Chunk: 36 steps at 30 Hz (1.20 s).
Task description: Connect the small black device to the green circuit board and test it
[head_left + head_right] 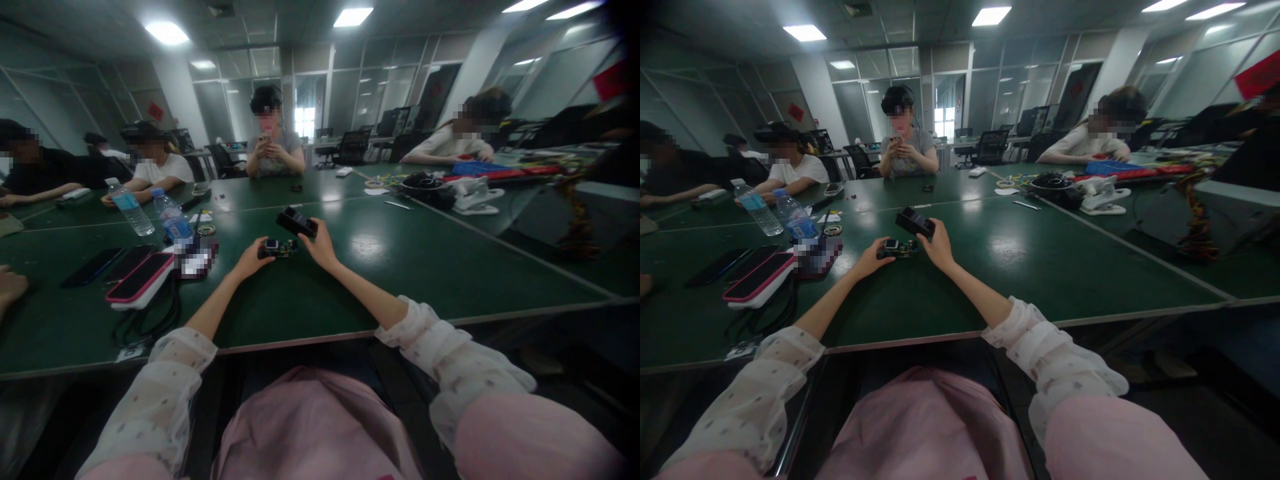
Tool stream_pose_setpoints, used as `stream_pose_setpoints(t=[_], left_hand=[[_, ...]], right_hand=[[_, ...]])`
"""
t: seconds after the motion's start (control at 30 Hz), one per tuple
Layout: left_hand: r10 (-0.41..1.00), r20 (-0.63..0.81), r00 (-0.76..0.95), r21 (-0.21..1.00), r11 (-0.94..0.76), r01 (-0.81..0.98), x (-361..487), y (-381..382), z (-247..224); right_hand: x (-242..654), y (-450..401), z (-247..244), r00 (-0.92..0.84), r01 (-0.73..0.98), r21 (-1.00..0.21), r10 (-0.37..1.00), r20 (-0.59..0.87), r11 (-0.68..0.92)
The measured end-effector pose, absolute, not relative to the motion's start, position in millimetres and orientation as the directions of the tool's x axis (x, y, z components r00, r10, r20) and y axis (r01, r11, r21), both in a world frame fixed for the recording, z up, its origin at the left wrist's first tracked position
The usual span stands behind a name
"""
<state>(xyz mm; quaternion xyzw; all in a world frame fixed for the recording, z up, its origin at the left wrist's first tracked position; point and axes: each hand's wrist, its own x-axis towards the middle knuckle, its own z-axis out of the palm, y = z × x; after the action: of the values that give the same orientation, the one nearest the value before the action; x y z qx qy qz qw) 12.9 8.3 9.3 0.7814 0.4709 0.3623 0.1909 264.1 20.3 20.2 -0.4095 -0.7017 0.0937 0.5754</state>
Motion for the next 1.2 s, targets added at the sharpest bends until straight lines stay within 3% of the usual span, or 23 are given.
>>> stream_pose_setpoints(t=[0.7, 0.97, 1.07, 1.2], left_hand=[[0.895, 0.383, 0.227, 0.507, -0.409, 0.758, 17.9, -1.6, 17.7], [0.911, 0.351, 0.214, 0.667, -0.404, 0.625, 8.5, 11.8, 7.1], [0.909, 0.336, 0.245, 0.705, -0.415, 0.574, 5.6, 14.4, 5.6], [0.904, 0.313, 0.293, 0.748, -0.424, 0.510, 4.6, 15.2, 6.1]], right_hand=[[267.4, 25.5, 10.4, 0.039, 0.604, -0.596, 0.728, 0.685, 0.529], [274.1, 40.6, -2.3, 0.210, 0.558, -0.766, 0.839, 0.503, 0.319], [273.1, 41.3, -1.9, 0.171, 0.477, -0.799, 0.854, 0.492, 0.365], [265.6, 29.5, 6.8, 0.011, 0.438, -0.732, 0.811, 0.586, 0.523]])
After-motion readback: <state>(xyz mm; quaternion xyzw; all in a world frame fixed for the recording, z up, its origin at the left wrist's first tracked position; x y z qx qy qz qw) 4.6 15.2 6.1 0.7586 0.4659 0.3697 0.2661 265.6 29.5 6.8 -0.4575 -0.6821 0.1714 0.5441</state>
